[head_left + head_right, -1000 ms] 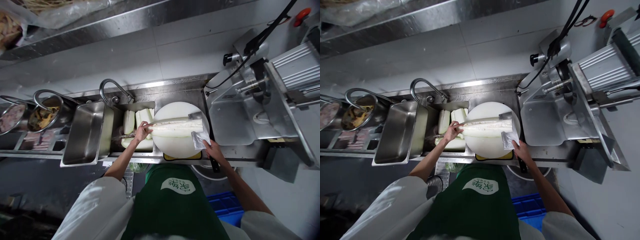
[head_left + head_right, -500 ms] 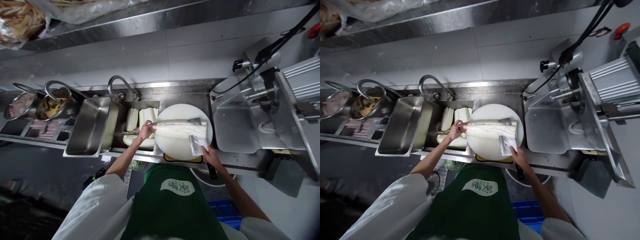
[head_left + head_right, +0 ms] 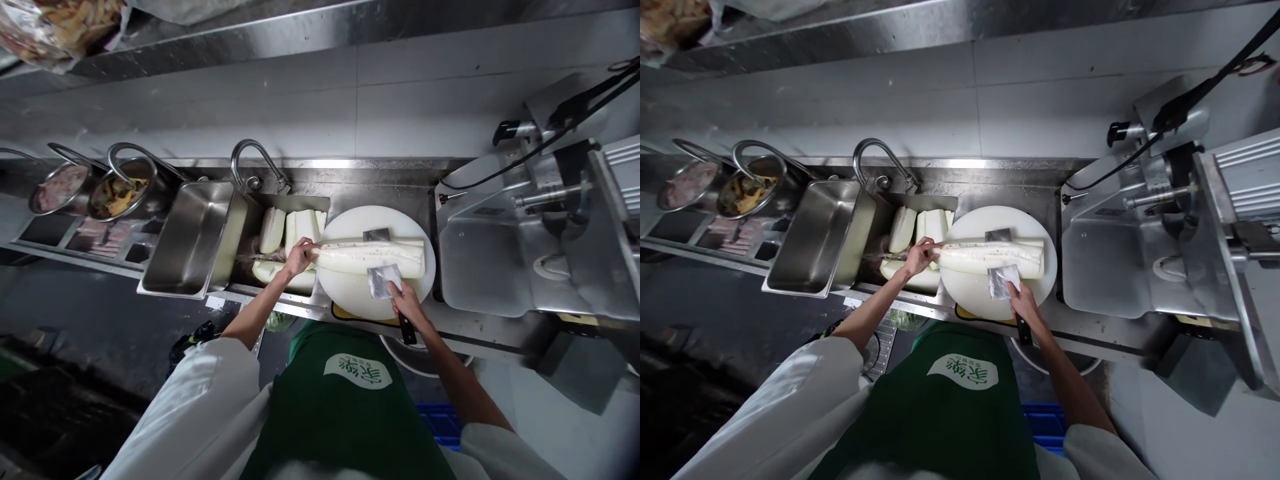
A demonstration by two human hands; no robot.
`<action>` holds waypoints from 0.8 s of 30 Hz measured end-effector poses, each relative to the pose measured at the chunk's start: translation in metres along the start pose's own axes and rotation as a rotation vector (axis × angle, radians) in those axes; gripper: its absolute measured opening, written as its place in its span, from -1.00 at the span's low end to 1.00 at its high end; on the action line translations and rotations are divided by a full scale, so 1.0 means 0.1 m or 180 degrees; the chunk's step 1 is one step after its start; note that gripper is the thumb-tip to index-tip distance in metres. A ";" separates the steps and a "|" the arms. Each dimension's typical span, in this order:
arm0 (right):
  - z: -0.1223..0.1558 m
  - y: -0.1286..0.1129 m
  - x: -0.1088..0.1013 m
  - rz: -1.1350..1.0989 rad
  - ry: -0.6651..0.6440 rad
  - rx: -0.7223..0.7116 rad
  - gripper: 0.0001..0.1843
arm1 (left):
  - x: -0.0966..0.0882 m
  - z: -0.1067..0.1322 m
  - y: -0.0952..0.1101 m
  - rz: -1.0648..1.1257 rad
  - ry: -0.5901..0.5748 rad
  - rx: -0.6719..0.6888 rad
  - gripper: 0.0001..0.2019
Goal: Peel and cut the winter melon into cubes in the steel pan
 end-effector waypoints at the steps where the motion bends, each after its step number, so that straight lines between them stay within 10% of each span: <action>1: -0.03 -0.02 0.05 -0.0054 -0.0014 0.0002 -0.37 | 0.00 0.01 0.00 0.0019 0.0014 0.0007 -0.77; 24: -0.05 -0.09 0.34 0.0329 -0.0306 0.0104 -0.38 | 0.04 0.15 -0.17 0.0809 0.0507 -0.0014 -0.77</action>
Point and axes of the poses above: each hand's wrist, its own z-axis away from the middle knuckle, its own x-axis out of the palm, y = z × x, the point moved 8 cm from there along -z, towards the middle knuckle, and after that the axes turned 4 degrees about -y, right-handed, at the moved point
